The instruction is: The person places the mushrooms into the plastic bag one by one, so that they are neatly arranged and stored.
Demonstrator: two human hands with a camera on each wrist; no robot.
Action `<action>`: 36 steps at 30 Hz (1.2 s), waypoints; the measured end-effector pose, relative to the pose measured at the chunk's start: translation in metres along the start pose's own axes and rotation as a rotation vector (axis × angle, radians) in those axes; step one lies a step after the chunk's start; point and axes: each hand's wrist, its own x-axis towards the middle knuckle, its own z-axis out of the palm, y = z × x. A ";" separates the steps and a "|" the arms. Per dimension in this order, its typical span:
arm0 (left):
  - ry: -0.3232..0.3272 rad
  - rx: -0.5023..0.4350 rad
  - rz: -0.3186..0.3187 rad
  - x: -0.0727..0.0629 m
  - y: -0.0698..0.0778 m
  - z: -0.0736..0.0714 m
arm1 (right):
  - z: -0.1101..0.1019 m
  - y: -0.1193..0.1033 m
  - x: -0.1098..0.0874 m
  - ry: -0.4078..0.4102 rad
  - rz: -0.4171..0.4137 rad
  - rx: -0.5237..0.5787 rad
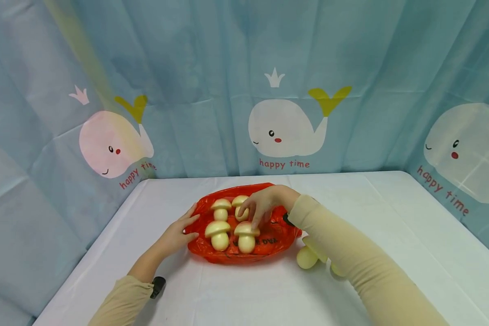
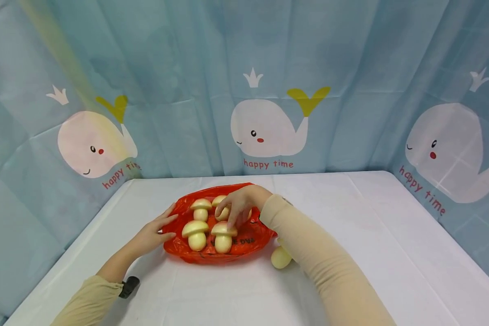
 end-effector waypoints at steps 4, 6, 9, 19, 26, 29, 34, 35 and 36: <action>0.002 -0.008 -0.006 0.000 0.000 0.000 | -0.004 0.000 -0.011 0.010 0.005 0.047; 0.005 -0.007 -0.004 0.000 0.001 0.001 | -0.006 0.000 -0.016 0.018 0.002 0.061; 0.011 0.003 0.012 0.000 0.002 0.001 | -0.009 0.001 -0.026 0.028 -0.003 0.052; 0.021 0.007 0.041 -0.003 0.006 0.002 | -0.017 0.010 -0.055 0.113 -0.050 0.017; 0.020 -0.004 0.014 -0.003 0.003 0.002 | -0.015 0.024 -0.067 0.213 -0.065 0.056; 0.021 -0.003 0.014 -0.002 0.002 0.002 | -0.014 0.029 -0.073 0.242 -0.069 0.049; 0.024 -0.003 0.016 -0.001 0.001 0.002 | -0.010 0.033 -0.085 0.278 -0.095 0.028; 0.023 -0.001 0.019 -0.001 0.000 0.002 | -0.009 0.034 -0.088 0.287 -0.099 0.029; 0.024 -0.001 0.021 -0.001 0.000 0.002 | -0.008 0.035 -0.090 0.293 -0.105 0.031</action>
